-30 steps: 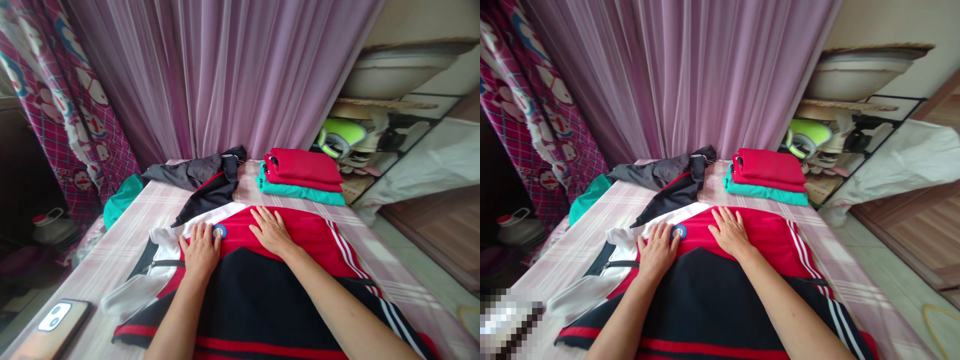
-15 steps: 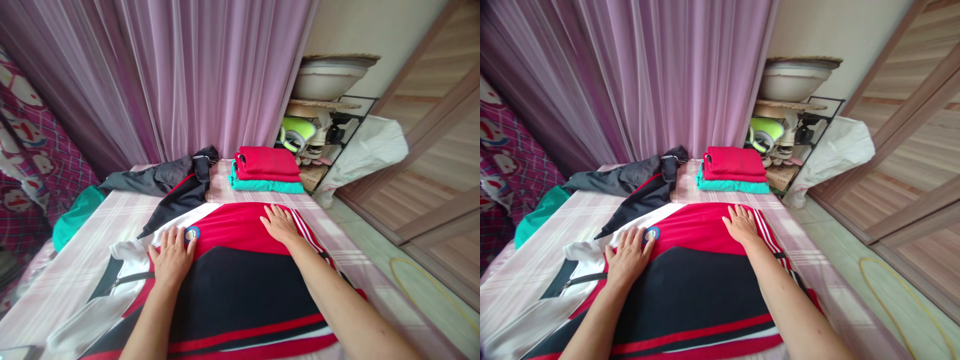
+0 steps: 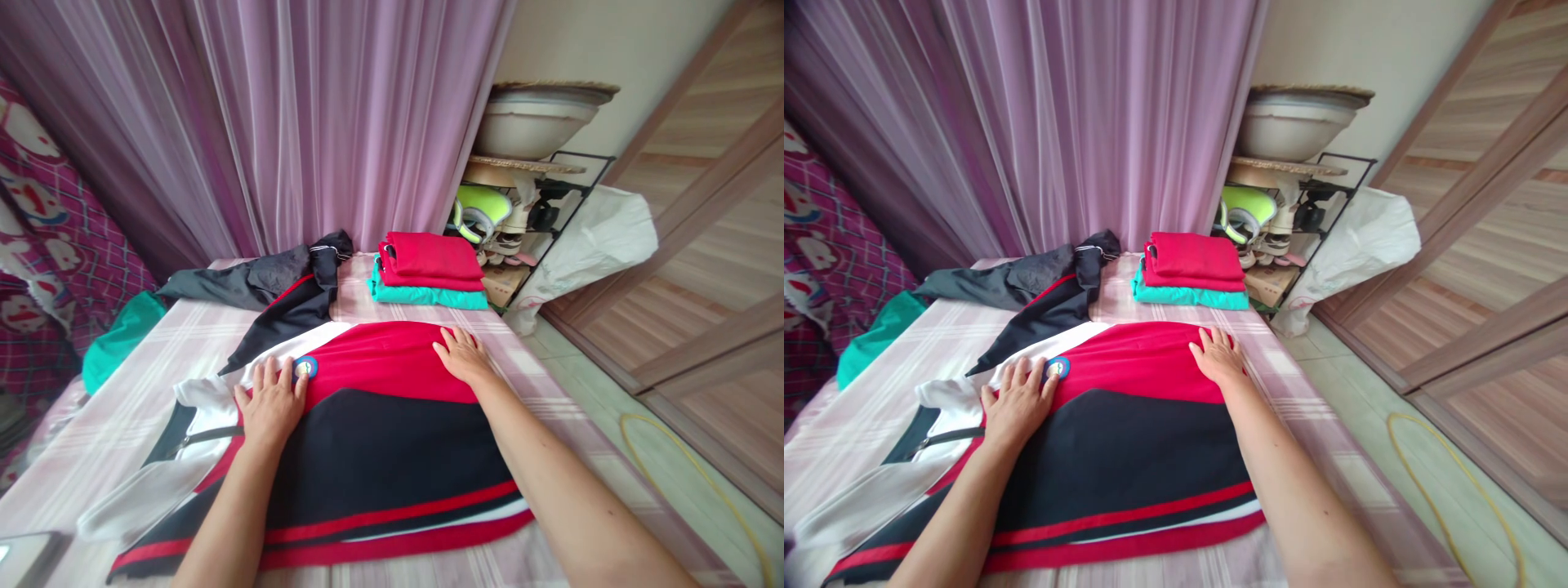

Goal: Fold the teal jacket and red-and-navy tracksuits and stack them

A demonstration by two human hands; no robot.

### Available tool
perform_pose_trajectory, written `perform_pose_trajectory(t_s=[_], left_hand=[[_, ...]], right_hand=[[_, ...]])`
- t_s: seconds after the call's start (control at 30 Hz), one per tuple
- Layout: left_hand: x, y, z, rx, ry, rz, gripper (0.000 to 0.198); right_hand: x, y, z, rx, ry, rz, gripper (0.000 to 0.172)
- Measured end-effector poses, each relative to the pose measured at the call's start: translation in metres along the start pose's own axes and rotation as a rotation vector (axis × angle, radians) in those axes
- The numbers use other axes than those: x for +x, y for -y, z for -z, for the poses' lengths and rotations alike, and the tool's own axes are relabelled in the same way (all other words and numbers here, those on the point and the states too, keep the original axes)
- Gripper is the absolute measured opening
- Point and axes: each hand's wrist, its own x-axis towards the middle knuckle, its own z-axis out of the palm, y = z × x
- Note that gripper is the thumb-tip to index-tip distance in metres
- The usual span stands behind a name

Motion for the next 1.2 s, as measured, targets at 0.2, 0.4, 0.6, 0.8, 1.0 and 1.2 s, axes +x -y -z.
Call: perform_pose_trajectory(t_s=[0.2,0.4,0.6,0.8,1.0,1.2], left_hand=[[-0.001,-0.002,0.004,-0.015,-0.01,-0.005,0.054],[-0.001,-0.001,0.005,-0.058,-0.007,-0.01,0.051],[-0.006,-0.005,0.016,-0.096,-0.034,-0.024,0.048],[-0.052,-0.032,0.023,-0.099,-0.088,-0.28,0.047],[-0.09,-0.03,0.01,-0.007,0.039,-0.412,0.054],[-0.084,-0.021,0.008,0.022,0.048,-0.395,0.055]], right_hand=[[-0.02,0.016,0.023,0.031,-0.03,0.009,0.063],[-0.097,0.05,0.015,0.108,-0.086,0.31,0.058],[-0.119,0.06,-0.009,0.094,-0.022,0.308,0.058],[-0.111,0.059,-0.002,0.114,0.002,0.292,0.057],[-0.139,0.068,0.009,0.136,-0.034,0.314,0.055],[-0.184,0.036,0.0,0.117,-0.11,0.437,0.056]])
